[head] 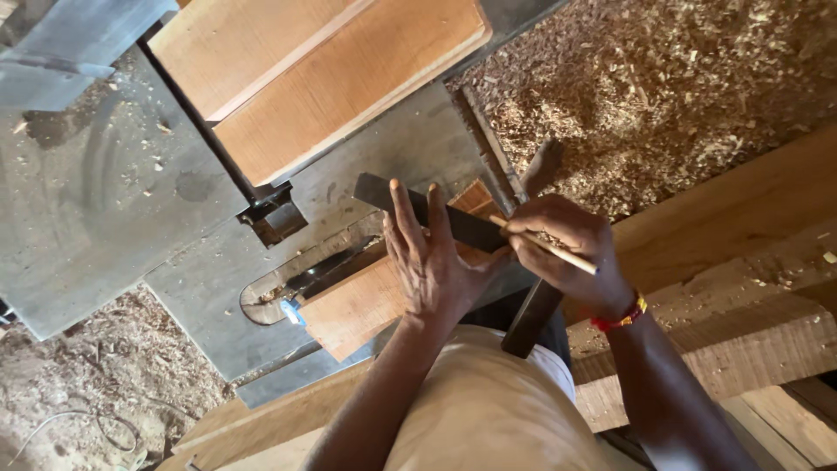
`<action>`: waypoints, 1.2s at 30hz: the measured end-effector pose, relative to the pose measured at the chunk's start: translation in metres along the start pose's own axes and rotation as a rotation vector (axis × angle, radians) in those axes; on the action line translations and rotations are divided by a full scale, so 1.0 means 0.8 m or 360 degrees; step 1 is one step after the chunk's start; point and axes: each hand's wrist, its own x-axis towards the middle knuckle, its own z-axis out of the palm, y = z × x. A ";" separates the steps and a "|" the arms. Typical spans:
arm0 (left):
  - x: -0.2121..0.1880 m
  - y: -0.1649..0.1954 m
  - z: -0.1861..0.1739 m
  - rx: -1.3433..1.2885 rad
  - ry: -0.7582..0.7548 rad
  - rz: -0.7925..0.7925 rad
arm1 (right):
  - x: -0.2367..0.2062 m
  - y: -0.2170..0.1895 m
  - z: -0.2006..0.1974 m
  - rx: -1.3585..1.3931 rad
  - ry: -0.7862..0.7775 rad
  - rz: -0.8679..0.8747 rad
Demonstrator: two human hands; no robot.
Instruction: The person marks a wooden plank with a pencil using a square ruler and a tape measure on a table saw. The person then cuts the plank with the table saw and repeats the measuring and marking process on the cut pieces.
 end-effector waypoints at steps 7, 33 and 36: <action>-0.003 0.001 -0.002 -0.0013 -0.0009 -0.0018 | 0.021 0.001 -0.007 -0.0043 -0.0123 -0.0142; -0.013 -0.006 0.006 -0.0007 -0.0003 -0.0034 | -0.009 0.006 -0.059 -0.0447 -0.0345 -0.0090; -0.012 -0.007 0.008 0.0017 0.0006 -0.0036 | -0.055 0.006 -0.071 -0.0253 -0.0012 0.0430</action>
